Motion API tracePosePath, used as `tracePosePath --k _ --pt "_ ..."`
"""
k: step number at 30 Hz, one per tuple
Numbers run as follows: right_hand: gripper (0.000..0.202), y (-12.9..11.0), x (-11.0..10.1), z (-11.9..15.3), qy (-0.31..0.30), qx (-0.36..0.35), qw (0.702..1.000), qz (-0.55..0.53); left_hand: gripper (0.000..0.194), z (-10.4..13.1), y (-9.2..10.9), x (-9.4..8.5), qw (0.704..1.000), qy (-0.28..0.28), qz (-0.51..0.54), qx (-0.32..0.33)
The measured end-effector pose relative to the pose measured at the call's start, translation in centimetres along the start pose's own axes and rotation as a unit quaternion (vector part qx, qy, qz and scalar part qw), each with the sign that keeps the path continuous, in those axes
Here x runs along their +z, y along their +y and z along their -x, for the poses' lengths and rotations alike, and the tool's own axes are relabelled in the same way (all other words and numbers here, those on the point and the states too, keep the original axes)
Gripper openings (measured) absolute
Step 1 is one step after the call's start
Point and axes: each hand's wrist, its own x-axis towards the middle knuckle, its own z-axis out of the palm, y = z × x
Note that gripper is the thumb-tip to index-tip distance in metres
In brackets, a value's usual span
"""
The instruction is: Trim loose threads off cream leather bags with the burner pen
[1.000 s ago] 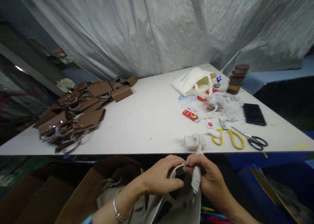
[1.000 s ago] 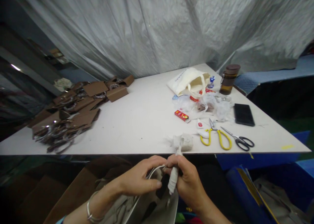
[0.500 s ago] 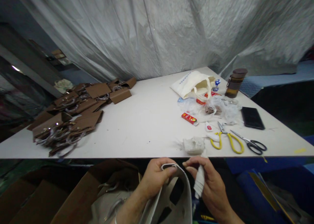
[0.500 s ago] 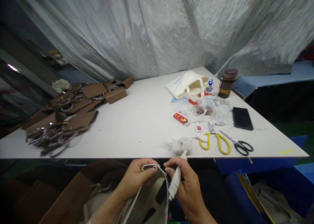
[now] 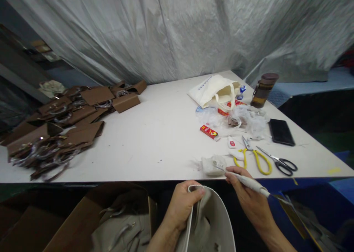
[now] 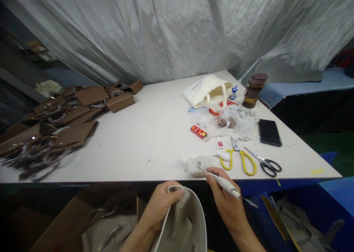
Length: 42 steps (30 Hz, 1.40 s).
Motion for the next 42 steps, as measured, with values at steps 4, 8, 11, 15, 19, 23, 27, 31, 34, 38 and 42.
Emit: tracePosePath --k 4,8,11,15,19,23,27,31,34,38,42 --pt "0.022 0.3 0.4 -0.8 -0.011 -0.061 0.997 0.051 0.032 -0.6 -0.4 0.9 0.998 -0.001 -0.065 0.004" --pt "0.018 0.7 1.1 -1.6 -0.022 -0.111 0.990 0.079 0.022 -0.9 0.2 0.7 0.990 0.002 -0.134 0.032" --pt "0.017 1.1 1.6 -2.0 -0.037 -0.132 0.986 0.097 0.015 -1.3 0.3 0.7 0.983 0.007 -0.176 0.051" --pt "0.016 1.0 1.9 -2.3 -0.047 -0.140 0.983 0.110 0.015 -1.8 0.0 0.6 0.985 0.012 -0.166 0.040" --pt "0.016 0.8 2.2 -2.4 -0.053 -0.155 0.978 0.129 0.018 -2.3 -0.3 0.4 0.987 0.010 -0.157 0.022" --pt "0.016 1.1 2.4 -2.5 -0.055 -0.156 0.978 0.131 0.020 -2.6 -0.3 0.2 0.985 0.008 -0.168 0.022" --pt "0.020 1.6 2.0 -2.5 -0.042 -0.103 0.991 0.073 0.022 -2.5 0.1 0.3 0.986 -0.013 -0.166 0.011" --pt "0.036 1.4 1.3 -2.1 0.015 -0.006 1.000 -0.004 0.021 -2.2 0.3 0.8 0.985 -0.013 -0.172 -0.003" --pt "0.043 1.0 1.0 -1.5 -0.051 0.065 0.990 -0.118 0.020 -2.0 0.2 1.2 0.985 -0.026 -0.170 -0.013" --pt "0.043 1.1 0.9 -0.9 -0.118 0.107 0.971 -0.175 0.021 -1.8 0.2 1.6 0.985 -0.039 -0.165 -0.034" --pt "0.043 1.6 0.8 -0.7 -0.138 0.124 0.967 -0.176 0.022 -1.6 0.3 1.8 0.986 -0.045 -0.153 -0.044"
